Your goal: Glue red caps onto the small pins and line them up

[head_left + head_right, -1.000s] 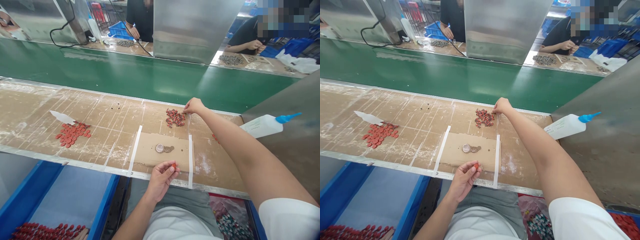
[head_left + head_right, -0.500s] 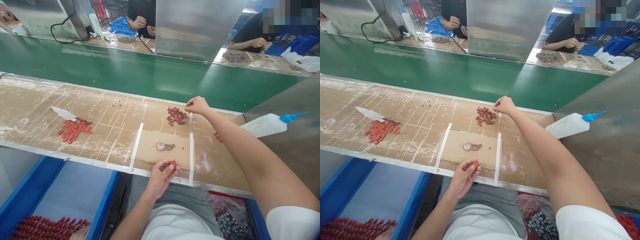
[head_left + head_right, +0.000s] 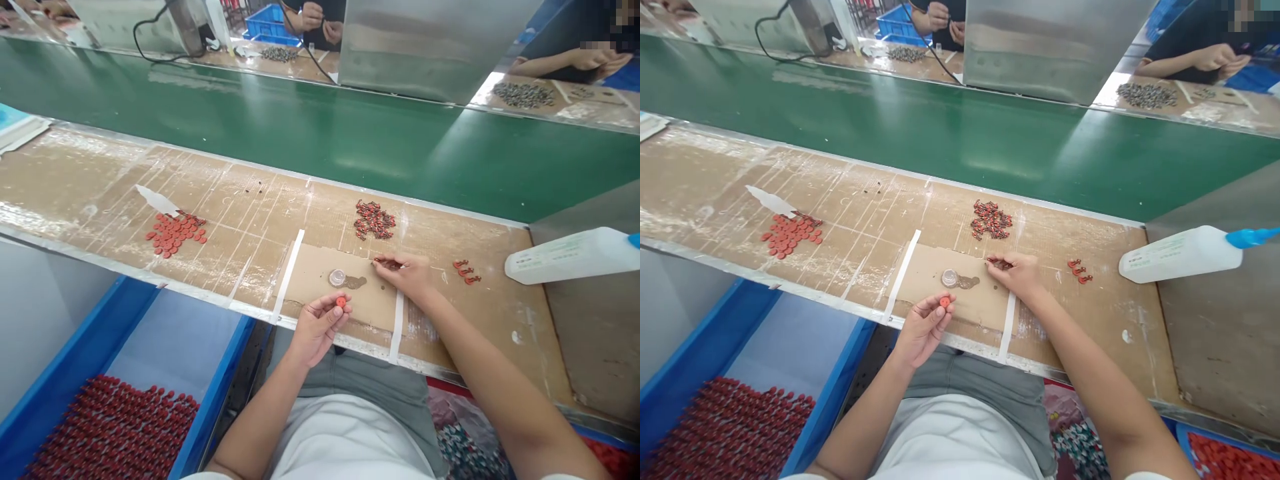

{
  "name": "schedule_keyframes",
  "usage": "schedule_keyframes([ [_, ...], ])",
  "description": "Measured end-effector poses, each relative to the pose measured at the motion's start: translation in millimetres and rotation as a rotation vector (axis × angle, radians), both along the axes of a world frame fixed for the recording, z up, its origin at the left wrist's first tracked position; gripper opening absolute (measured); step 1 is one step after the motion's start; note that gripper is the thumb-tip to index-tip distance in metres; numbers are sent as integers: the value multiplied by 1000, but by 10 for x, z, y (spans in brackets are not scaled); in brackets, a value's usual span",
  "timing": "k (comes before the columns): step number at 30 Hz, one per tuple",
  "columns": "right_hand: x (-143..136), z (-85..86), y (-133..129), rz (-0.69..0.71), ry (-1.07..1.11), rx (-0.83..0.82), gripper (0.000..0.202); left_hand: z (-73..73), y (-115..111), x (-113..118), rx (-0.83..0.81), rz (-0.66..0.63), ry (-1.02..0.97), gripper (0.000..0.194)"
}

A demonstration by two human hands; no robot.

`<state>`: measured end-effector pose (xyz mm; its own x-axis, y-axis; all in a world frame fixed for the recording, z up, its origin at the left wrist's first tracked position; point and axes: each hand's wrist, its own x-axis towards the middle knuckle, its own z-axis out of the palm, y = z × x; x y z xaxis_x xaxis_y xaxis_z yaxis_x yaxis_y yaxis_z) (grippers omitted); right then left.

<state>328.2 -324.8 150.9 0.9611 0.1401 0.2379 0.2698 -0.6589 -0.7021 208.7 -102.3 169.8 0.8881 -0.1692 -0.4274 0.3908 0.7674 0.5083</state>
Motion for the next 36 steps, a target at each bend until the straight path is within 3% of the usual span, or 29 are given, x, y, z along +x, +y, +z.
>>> schedule_keyframes([
  [7,-38,75,21,-22,18,-23,18,-52,38,-6,20,54,-29,29],
  [12,-205,155,330,-230,36,323,23,-112,76,39,50,132,-33,25],
  [15,-344,196,565,-214,26,431,23,-144,78,58,58,147,-44,29],
  [20,-434,235,777,-145,-86,300,19,-175,62,67,80,167,-65,31],
  [29,-347,92,790,-40,-211,154,18,-179,56,81,63,170,-101,27],
  [36,-338,2,741,91,-298,200,20,-167,60,92,42,166,-102,25],
])
